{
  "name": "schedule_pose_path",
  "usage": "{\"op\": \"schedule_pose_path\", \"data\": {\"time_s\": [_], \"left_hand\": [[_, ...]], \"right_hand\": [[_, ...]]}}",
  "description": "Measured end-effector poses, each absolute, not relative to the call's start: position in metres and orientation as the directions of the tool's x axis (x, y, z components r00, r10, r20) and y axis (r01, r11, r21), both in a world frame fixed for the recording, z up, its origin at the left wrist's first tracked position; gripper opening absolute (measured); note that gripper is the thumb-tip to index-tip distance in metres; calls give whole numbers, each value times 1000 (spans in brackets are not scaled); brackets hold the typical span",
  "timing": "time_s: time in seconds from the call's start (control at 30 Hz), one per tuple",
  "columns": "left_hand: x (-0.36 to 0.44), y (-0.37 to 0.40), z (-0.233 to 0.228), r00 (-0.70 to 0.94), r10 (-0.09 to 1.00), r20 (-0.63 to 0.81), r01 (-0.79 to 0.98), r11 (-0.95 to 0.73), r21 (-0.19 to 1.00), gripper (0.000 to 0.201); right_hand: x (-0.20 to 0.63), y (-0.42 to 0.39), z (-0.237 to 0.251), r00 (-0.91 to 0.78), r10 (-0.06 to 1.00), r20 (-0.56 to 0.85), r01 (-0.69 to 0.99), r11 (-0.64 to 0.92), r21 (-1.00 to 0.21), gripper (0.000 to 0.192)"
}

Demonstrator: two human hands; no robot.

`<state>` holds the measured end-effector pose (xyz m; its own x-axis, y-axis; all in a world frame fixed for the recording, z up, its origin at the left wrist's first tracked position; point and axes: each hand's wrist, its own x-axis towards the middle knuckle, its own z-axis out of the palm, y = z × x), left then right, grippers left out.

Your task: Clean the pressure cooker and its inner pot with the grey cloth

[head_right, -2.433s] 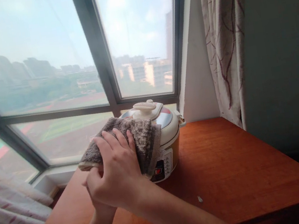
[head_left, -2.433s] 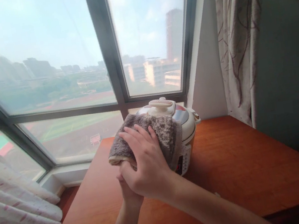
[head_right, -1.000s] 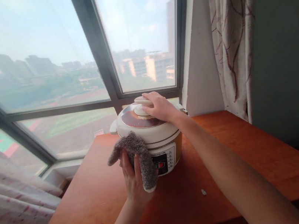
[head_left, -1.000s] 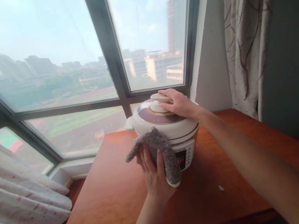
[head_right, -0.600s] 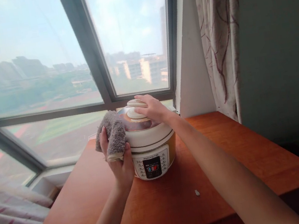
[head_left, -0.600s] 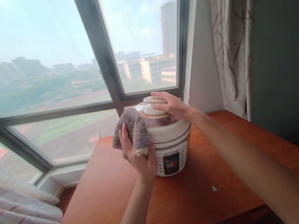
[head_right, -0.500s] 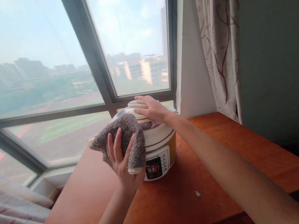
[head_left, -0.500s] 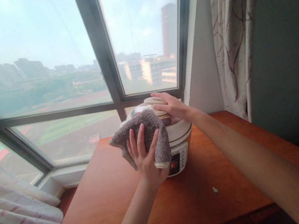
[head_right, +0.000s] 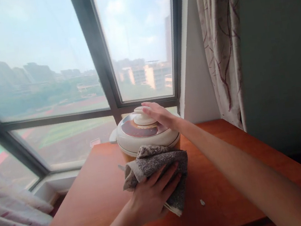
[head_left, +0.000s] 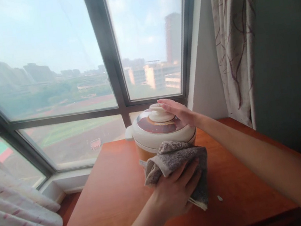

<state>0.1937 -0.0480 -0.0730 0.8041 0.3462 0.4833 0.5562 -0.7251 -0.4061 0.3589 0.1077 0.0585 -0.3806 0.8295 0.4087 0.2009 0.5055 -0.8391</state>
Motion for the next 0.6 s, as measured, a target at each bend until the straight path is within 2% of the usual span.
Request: {"op": "schedule_pose_path", "data": {"time_s": [0.27,0.47,0.6], "left_hand": [[211,-33,-57,680,402,613,693,-625,-360,63],[208,-23,-17,479,447,755,781,-609,-135,65],[188,-11,-1,360,464,810,807,-590,-20,75]], "right_hand": [[362,108,56,-397,840,369,-54,380,-923,55],[362,111,54,-408,862,302,-189,244,-951,53],[364,112,54,-417,846,333,-203,271,-941,51]]}}
